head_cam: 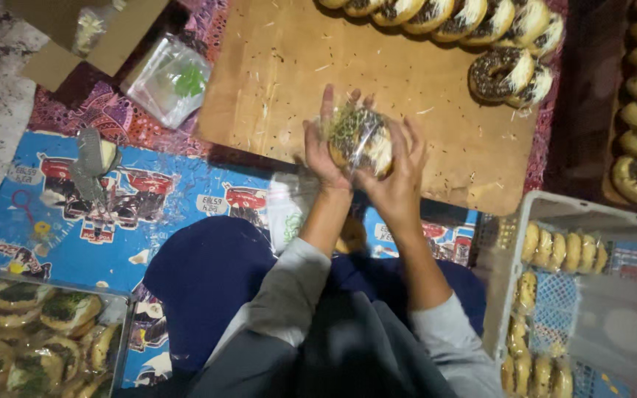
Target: The person sits on the floor and repeatedly picks up donuts from a wooden board, places them into clear plastic bags, and sets the packaged donuts into a white plastic crate. The person handles both plain and seeded donuts.
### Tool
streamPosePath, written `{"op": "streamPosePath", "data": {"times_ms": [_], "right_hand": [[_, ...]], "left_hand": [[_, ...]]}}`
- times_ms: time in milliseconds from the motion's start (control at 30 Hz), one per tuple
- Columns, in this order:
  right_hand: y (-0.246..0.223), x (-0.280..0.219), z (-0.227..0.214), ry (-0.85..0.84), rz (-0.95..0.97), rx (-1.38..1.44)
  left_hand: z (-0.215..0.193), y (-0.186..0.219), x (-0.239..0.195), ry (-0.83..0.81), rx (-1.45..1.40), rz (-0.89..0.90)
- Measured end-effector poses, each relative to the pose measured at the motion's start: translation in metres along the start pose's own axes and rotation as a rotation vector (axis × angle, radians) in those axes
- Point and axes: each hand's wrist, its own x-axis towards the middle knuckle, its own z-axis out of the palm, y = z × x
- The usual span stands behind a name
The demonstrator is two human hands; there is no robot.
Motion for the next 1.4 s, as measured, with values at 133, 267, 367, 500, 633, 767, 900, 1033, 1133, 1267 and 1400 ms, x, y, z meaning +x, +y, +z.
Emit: {"op": "streamPosePath", "data": {"times_ms": [133,267,367,500,633,767,900,1033,1133,1267,1400], "right_hand": [[-0.018,-0.016,0.011,-0.005,0.049,0.095],[-0.022,-0.023,0.013,0.16,0.009,0.017],[-0.023,-0.024,0.016,0.208,-0.016,-0.079],[-0.029,-0.046,0.019,0.205,-0.017,-0.143],[-0.04,-0.059,0.032,0.258,-0.174,-0.233],[-0.042,-0.066,0.048,0.249,-0.117,-0.263],[-0.043,-0.077,0.049,0.111,-0.016,0.155],[-0.06,-0.096,0.043,-0.414,0.377,0.613],[-0.076,-0.107,0.049,-0.62,0.159,0.849],[-0.103,-0.128,0.07,-0.69,0.228,0.053],[-0.143,-0.164,0.108,-0.597,-0.166,0.174]], "left_hand": [[0.0,0.005,-0.025,0.057,0.112,0.018],[0.023,-0.022,-0.075,0.221,0.764,-0.098],[0.064,-0.009,-0.122,0.008,1.354,0.117],[0.112,0.028,-0.138,-0.008,1.968,0.599],[0.13,0.052,-0.136,-0.138,2.182,0.478],[0.138,0.059,-0.157,-0.419,2.063,0.497],[0.151,0.095,-0.167,-0.613,2.167,0.646],[0.15,0.151,-0.183,-0.714,2.239,0.603],[0.137,0.182,-0.212,-0.504,2.106,0.626],[0.122,0.212,-0.274,-0.018,1.931,0.507],[0.092,0.246,-0.31,0.47,1.538,0.324]]}}
